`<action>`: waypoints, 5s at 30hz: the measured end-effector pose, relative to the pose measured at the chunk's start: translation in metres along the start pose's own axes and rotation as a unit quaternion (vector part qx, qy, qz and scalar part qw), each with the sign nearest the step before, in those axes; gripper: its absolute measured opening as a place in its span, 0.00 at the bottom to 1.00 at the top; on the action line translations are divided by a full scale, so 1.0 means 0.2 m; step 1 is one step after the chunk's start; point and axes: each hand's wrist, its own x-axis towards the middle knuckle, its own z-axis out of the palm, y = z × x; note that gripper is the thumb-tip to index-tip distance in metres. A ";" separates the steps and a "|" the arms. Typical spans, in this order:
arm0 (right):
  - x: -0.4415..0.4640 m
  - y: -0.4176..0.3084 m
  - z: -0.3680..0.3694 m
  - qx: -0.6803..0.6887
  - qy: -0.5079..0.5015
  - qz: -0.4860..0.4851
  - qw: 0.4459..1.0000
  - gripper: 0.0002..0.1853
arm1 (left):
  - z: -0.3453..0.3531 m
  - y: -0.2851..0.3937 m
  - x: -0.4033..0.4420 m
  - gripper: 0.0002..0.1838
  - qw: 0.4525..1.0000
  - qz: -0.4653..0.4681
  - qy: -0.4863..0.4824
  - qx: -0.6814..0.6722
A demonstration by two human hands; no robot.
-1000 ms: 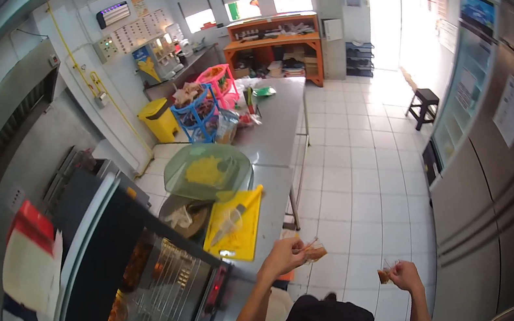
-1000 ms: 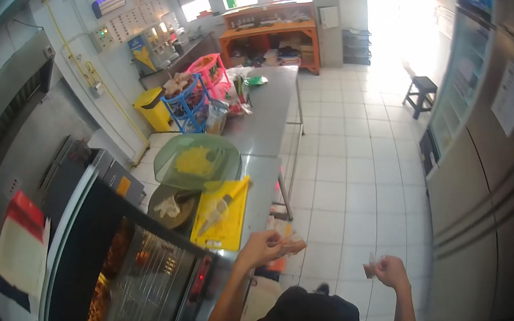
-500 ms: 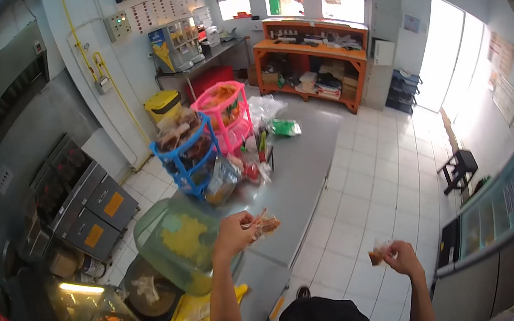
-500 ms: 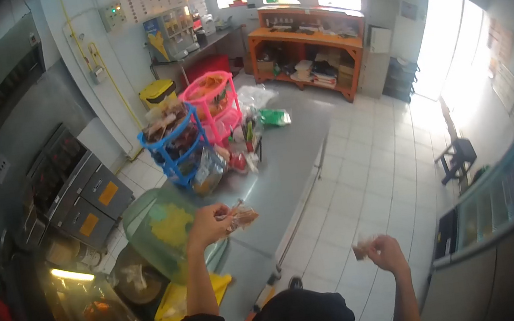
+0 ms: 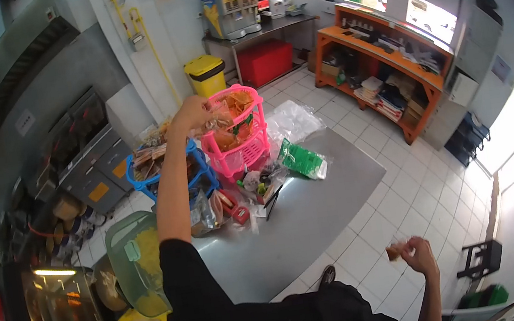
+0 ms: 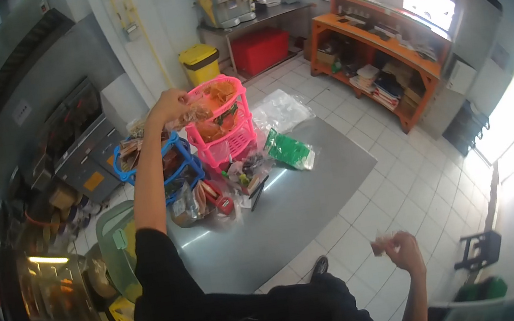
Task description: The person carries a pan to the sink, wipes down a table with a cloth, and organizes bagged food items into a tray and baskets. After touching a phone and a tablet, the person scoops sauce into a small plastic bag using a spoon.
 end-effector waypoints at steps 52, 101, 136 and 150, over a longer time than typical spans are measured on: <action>3.75 -1.60 1.35 0.025 -0.220 -0.480 0.849 0.14 | 0.47 -0.08 0.42 0.27 0.985 -0.108 0.101 0.091; 3.36 -1.60 0.84 0.171 -0.299 -0.528 0.776 0.09 | 0.60 -0.39 0.54 0.11 0.966 -0.136 0.139 0.169; 1.20 3.59 0.37 0.281 0.251 0.690 0.618 0.21 | 3.36 2.25 1.38 0.24 0.836 -0.086 -0.295 -0.455; 2.13 4.31 0.21 0.303 -0.188 0.683 0.638 0.24 | 4.18 1.83 1.03 0.15 0.478 -0.700 -0.393 -0.355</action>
